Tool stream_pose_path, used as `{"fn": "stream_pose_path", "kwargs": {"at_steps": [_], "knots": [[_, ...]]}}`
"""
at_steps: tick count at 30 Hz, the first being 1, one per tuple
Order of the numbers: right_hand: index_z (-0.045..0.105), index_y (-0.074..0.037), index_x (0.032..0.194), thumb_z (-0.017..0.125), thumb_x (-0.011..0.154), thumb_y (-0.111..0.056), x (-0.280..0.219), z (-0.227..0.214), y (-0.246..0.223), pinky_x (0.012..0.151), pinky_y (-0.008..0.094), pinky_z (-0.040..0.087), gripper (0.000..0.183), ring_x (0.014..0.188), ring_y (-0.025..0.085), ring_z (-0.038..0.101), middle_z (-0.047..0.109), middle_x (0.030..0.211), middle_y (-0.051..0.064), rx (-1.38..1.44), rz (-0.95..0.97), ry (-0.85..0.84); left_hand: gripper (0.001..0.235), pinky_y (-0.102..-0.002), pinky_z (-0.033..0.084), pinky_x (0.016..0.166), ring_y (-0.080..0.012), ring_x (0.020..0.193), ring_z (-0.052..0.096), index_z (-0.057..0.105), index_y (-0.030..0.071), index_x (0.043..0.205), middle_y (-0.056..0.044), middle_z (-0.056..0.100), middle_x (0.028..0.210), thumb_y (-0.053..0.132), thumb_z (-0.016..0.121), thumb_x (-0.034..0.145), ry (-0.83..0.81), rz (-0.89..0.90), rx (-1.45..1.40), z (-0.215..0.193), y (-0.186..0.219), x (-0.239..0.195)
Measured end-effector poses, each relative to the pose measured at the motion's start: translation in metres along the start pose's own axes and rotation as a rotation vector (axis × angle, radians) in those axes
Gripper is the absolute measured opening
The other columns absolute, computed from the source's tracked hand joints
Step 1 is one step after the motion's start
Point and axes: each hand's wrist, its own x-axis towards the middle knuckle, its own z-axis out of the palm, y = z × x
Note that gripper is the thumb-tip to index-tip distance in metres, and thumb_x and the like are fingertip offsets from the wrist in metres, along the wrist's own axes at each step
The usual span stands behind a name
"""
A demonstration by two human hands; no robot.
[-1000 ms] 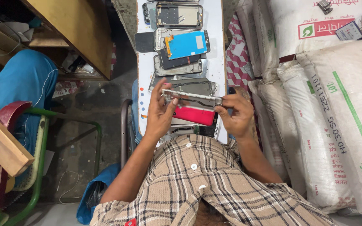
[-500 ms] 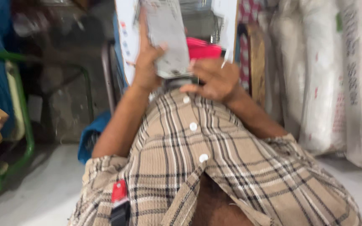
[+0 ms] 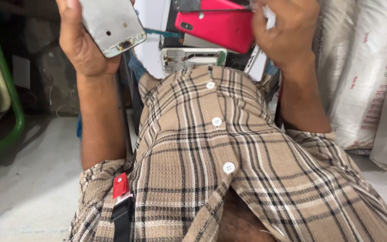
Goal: The person disassembles and reassembles several mobile phone units, handling internal components and back covers. They remove a back cover from a silver phone, set it aside, and later handle a red phone back cover, peeling off a protective film. The work is performed by hand on a cluttered table with multiple phone parts.
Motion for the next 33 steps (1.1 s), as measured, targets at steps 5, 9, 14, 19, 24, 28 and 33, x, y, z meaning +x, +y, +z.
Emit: {"fn": "stream_pose_path", "kwargs": {"at_steps": [5, 9, 14, 19, 24, 28, 33], "knots": [[0.074, -0.006, 0.114, 0.084, 0.09, -0.025, -0.002, 0.024, -0.045, 0.083, 0.036, 0.054, 0.032, 0.1, 0.024, 0.067, 0.068, 0.115, 0.006, 0.077, -0.276, -0.249, 0.034, -0.031, 0.051, 0.088, -0.0154, 0.099, 0.061, 0.047, 0.003, 0.142, -0.007, 0.061, 0.115, 0.026, 0.058, 0.12, 0.101, -0.028, 0.085, -0.018, -0.002, -0.017], [0.077, -0.01, 0.112, 0.086, 0.089, -0.034, 0.004, 0.033, -0.055, 0.081, 0.038, 0.053, 0.035, 0.098, 0.023, 0.066, 0.068, 0.109, 0.002, -0.005, -0.248, -0.468, 0.041, -0.032, 0.054, 0.087, -0.0163, 0.099, 0.064, 0.045, 0.005, 0.143, -0.007, 0.062, 0.115, 0.028, 0.062, 0.113, 0.093, -0.02, 0.123, -0.014, 0.008, -0.018], [0.077, -0.012, 0.107, 0.084, 0.086, -0.031, 0.004, 0.042, -0.059, 0.077, 0.038, 0.054, 0.03, 0.094, 0.023, 0.067, 0.07, 0.108, 0.002, 0.114, -0.072, -0.526, 0.05, -0.037, 0.06, 0.095, -0.0209, 0.106, 0.068, 0.041, 0.006, 0.148, -0.015, 0.067, 0.123, 0.027, 0.065, 0.109, 0.066, -0.003, 0.111, 0.0, 0.013, -0.006], [0.071, -0.006, 0.119, 0.08, 0.087, -0.031, -0.001, 0.052, -0.065, 0.081, 0.04, 0.055, 0.042, 0.1, 0.027, 0.067, 0.068, 0.119, 0.009, 0.085, -0.14, -0.424, 0.057, -0.042, 0.061, 0.104, -0.0249, 0.125, 0.067, 0.037, 0.004, 0.156, -0.018, 0.06, 0.142, 0.022, 0.065, 0.11, 0.066, 0.02, 0.121, 0.008, 0.01, -0.001], [0.068, -0.002, 0.13, 0.076, 0.089, -0.019, 0.004, 0.047, -0.072, 0.087, 0.041, 0.054, 0.044, 0.104, 0.03, 0.067, 0.067, 0.126, 0.012, 0.1, -0.138, -0.525, 0.06, -0.044, 0.059, 0.109, -0.0293, 0.126, 0.067, 0.035, 0.002, 0.157, -0.021, 0.059, 0.146, 0.018, 0.067, 0.11, 0.102, -0.003, 0.05, 0.013, 0.006, 0.001], [0.071, -0.003, 0.116, 0.08, 0.085, -0.025, 0.009, 0.049, -0.074, 0.088, 0.042, 0.053, 0.039, 0.102, 0.032, 0.066, 0.069, 0.115, 0.012, 0.276, 0.004, -0.538, 0.059, -0.044, 0.057, 0.112, -0.0311, 0.126, 0.067, 0.034, 0.0, 0.158, -0.022, 0.059, 0.145, 0.013, 0.065, 0.11, 0.108, -0.009, 0.066, 0.016, 0.006, 0.001], [0.077, -0.004, 0.096, 0.087, 0.08, -0.021, 0.007, 0.047, -0.065, 0.075, 0.043, 0.054, 0.025, 0.088, 0.03, 0.07, 0.073, 0.094, 0.011, 0.369, 0.067, -0.629, 0.065, -0.045, 0.057, 0.112, -0.0327, 0.126, 0.069, 0.034, 0.0, 0.156, -0.025, 0.058, 0.15, 0.001, 0.053, 0.094, 0.058, -0.003, 0.051, 0.021, 0.008, 0.009]]}}
